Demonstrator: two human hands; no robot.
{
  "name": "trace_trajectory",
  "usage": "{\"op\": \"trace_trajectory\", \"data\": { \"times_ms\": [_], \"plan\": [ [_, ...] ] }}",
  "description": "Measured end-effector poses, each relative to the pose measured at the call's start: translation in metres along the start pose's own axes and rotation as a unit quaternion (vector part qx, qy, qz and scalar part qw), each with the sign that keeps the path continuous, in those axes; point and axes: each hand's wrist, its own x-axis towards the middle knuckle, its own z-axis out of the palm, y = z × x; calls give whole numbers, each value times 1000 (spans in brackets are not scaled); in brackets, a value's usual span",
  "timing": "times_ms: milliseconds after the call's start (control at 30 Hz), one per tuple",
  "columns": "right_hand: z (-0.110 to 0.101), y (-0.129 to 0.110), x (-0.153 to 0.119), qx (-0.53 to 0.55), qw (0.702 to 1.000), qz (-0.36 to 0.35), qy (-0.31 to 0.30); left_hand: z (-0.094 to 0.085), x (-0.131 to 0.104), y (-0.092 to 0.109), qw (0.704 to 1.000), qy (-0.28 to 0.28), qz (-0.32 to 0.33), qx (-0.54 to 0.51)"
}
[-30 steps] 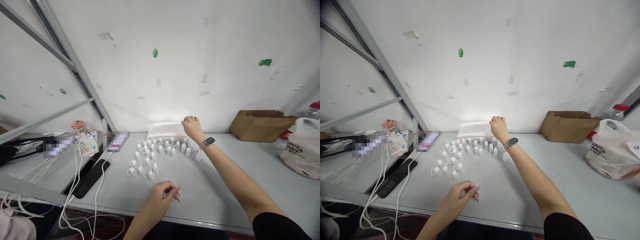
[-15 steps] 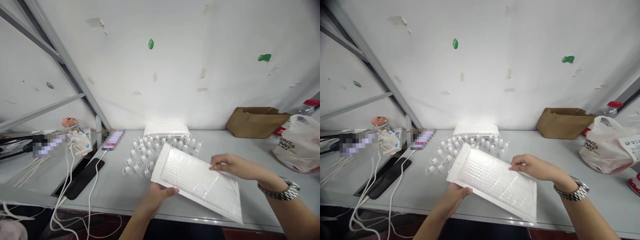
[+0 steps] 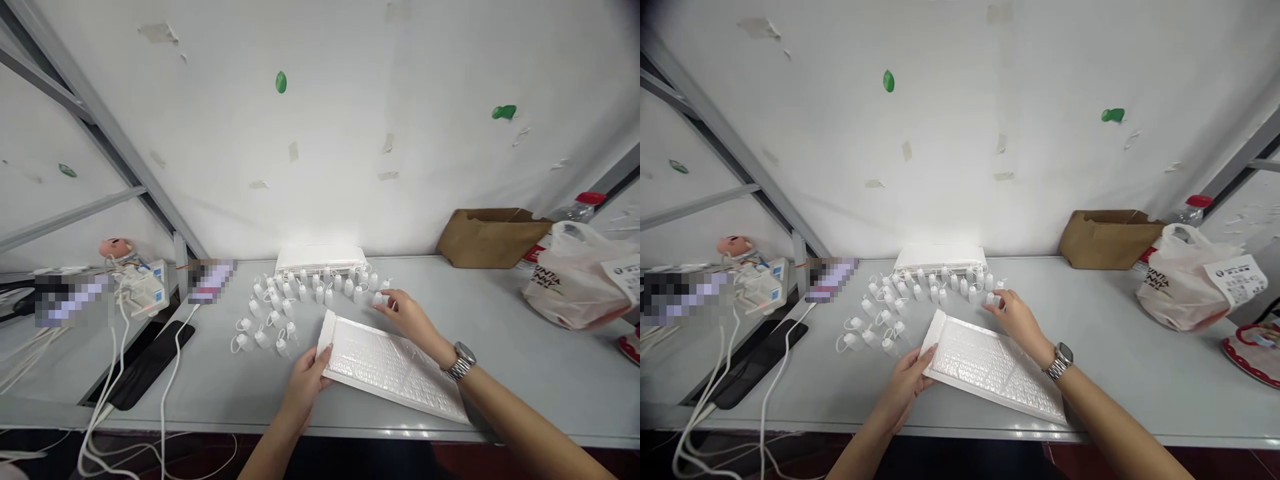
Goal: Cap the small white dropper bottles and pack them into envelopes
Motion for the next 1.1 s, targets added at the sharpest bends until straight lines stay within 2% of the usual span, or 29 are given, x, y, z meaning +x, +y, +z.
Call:
{"op": "trace_trajectory", "data": {
  "times_ms": [133, 233, 300, 367, 467, 633, 767, 900, 1000, 1100],
  "plan": [
    [9, -13, 3, 20, 999, -42, 2, -2, -2, 7, 999, 16, -10, -43],
    [8, -35, 5, 46, 995, -86, -12, -1, -2, 10, 996, 30, -25, -82],
    [9, -53, 4, 97, 986, -127, -51, 0, -3, 10, 994, 17, -29, -102],
    [14, -69, 2, 174, 962, -171, -119, 1, -2, 10, 993, -14, -28, -118],
    [27, -81, -4, 200, 941, -203, -180, -1, -1, 8, 990, -36, -19, -135],
    [42, -77, -11, 173, 943, -207, -196, -6, 0, 5, 989, -27, -13, -145],
    [42, -73, -12, 146, 940, -222, -212, -2, -2, 7, 991, -28, -8, -131],
    [39, -75, -11, 116, 941, -238, -210, 5, -4, 10, 993, -2, -10, -114],
    [35, -76, -10, 77, 936, -276, -206, 7, -4, 9, 993, 8, -8, -115],
    [30, -77, -9, 35, 917, -338, -209, 7, -3, 7, 992, 19, -4, -124]
  ]
}}
